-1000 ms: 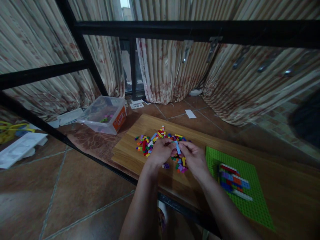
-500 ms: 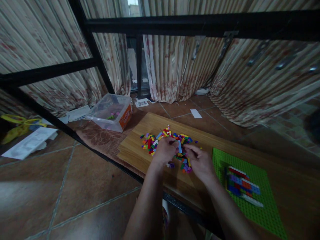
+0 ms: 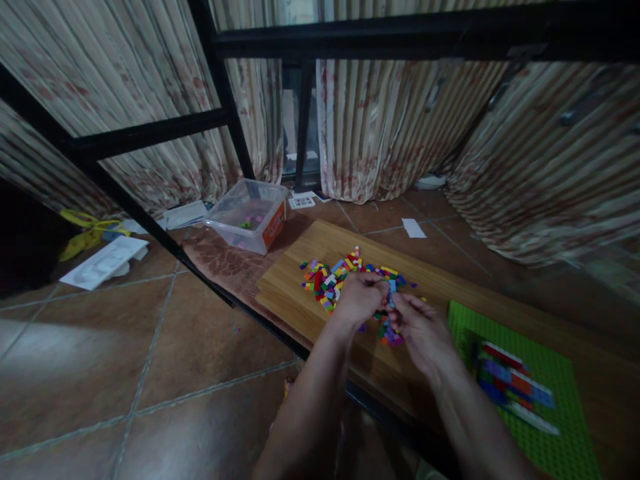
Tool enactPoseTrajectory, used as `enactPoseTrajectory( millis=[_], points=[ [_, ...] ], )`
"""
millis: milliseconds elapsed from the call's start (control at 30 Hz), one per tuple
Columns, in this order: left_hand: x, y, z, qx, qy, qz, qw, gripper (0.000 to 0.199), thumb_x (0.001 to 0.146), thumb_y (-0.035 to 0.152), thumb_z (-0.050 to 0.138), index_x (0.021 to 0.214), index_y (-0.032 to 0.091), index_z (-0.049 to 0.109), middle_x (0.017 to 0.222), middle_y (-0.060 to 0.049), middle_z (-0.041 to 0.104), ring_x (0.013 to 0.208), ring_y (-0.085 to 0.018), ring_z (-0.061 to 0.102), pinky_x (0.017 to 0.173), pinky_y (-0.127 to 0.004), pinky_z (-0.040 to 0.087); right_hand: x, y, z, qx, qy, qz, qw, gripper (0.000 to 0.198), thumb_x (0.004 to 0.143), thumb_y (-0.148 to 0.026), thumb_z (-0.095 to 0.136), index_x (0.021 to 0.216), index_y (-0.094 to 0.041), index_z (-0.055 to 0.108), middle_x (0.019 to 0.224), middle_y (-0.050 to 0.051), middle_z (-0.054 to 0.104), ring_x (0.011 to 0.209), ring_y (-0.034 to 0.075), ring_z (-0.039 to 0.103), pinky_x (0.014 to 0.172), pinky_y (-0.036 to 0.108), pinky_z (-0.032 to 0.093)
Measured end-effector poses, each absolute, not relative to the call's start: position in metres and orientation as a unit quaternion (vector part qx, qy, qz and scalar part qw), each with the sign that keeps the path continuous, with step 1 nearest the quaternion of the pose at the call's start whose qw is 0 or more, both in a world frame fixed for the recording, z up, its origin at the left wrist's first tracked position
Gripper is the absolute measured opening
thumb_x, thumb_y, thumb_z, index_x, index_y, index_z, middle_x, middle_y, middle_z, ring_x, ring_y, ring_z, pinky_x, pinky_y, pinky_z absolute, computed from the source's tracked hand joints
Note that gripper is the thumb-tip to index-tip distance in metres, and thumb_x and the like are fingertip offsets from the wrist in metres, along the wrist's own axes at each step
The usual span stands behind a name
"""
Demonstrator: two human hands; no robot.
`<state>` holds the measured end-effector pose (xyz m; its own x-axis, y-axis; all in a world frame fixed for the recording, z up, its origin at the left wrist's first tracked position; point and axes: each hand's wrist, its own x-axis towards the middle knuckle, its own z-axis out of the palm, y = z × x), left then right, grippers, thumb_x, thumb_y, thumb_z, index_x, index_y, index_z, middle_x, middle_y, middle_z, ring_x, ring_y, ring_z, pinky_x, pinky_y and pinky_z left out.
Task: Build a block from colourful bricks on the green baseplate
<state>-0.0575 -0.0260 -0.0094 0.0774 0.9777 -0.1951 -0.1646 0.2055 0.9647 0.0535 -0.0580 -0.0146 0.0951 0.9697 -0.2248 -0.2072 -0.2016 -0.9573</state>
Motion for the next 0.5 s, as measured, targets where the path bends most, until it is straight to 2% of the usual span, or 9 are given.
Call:
enactPoseTrajectory(
  millis=[100,233,333,500],
  points=[
    [-0.064,-0.026,-0.011,0.447,0.514,0.458,0.571,0.018,0.076,0.022,0.055,0.059,0.017,0.057,0.051,0.004,0.051,0.046,-0.009,0.046,0.051,-0.022,0.038,0.054,-0.059,-0.015,-0.531,-0.326,0.571,0.534,0.040,0.053,-0.048,0.086,0.070,-0.017,0.067,0.063,-0.001,0.063,0.049,0.006,0.050,0.043,0.018,0.039],
    [-0.072,-0.025,-0.011,0.545,0.596,0.408,0.426,0.020,0.078,0.021,0.054,0.058,0.019,0.059,0.051,0.002,0.051,0.052,-0.013,0.047,0.055,-0.024,0.036,0.062,-0.064,-0.018,-0.555,-0.335,0.528,0.549,0.038,0.059,-0.050,0.083,0.075,-0.018,0.069,0.065,0.000,0.065,0.051,0.007,0.053,0.045,0.019,0.043],
    [-0.072,-0.026,-0.010,0.575,0.646,0.368,0.341,0.013,0.074,0.018,0.061,0.061,0.019,0.065,0.057,-0.001,0.057,0.060,-0.016,0.053,0.063,-0.027,0.039,0.070,-0.072,-0.021,-0.570,-0.356,0.505,0.541,0.038,0.061,-0.049,0.081,0.082,-0.019,0.072,0.065,-0.001,0.065,0.052,0.009,0.055,0.047,0.022,0.046],
    [-0.069,-0.026,-0.012,0.574,0.682,0.342,0.297,0.009,0.067,0.013,0.067,0.062,0.021,0.068,0.059,-0.003,0.060,0.067,-0.020,0.057,0.069,-0.029,0.041,0.082,-0.084,-0.028,-0.599,-0.372,0.467,0.533,0.037,0.062,-0.049,0.079,0.083,-0.020,0.073,0.064,0.000,0.067,0.056,0.013,0.058,0.052,0.026,0.047]
  ],
)
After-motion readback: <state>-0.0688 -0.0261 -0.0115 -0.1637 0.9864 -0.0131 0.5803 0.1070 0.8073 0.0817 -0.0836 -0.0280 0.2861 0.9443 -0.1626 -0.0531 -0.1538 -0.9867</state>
